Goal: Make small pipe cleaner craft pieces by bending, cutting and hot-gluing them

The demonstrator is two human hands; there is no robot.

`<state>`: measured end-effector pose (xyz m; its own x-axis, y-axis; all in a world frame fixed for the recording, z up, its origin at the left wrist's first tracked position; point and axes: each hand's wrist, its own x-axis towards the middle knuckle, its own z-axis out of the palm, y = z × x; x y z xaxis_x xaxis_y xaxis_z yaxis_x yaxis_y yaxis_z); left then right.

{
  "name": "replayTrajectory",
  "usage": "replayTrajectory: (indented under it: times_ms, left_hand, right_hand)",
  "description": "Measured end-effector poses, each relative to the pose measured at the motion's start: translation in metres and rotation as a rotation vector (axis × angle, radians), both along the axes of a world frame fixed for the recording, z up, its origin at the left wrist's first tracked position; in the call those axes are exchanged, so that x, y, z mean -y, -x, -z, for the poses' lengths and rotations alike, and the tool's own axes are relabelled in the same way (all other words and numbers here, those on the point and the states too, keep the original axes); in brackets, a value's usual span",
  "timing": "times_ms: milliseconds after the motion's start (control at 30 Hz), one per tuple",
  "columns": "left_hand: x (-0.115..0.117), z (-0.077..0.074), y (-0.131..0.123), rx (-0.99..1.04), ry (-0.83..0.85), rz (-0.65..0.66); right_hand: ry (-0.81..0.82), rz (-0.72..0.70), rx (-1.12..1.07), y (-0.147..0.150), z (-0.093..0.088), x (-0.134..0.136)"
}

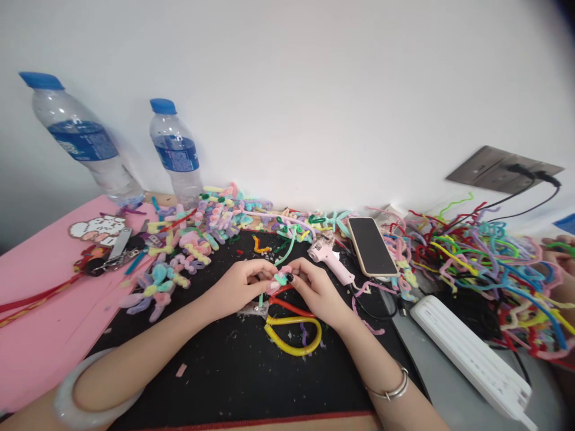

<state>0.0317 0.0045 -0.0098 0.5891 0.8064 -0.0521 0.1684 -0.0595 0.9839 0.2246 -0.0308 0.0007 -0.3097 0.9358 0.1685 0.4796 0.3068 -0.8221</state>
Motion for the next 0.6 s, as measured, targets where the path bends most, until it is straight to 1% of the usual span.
replayTrajectory:
  times_ms: [300,600]
  left_hand:
    - [0.0022,-0.0036,0.0009,-0.042,-0.01,0.015]
    - [0.0018,-0.0019,0.0005,-0.083,-0.037,0.042]
  right_hand:
    - [0.033,-0.025,-0.048,0.0013,0.002,0.0001]
    - [0.027,-0.027,0.011,0.0017,-0.0011,0.0011]
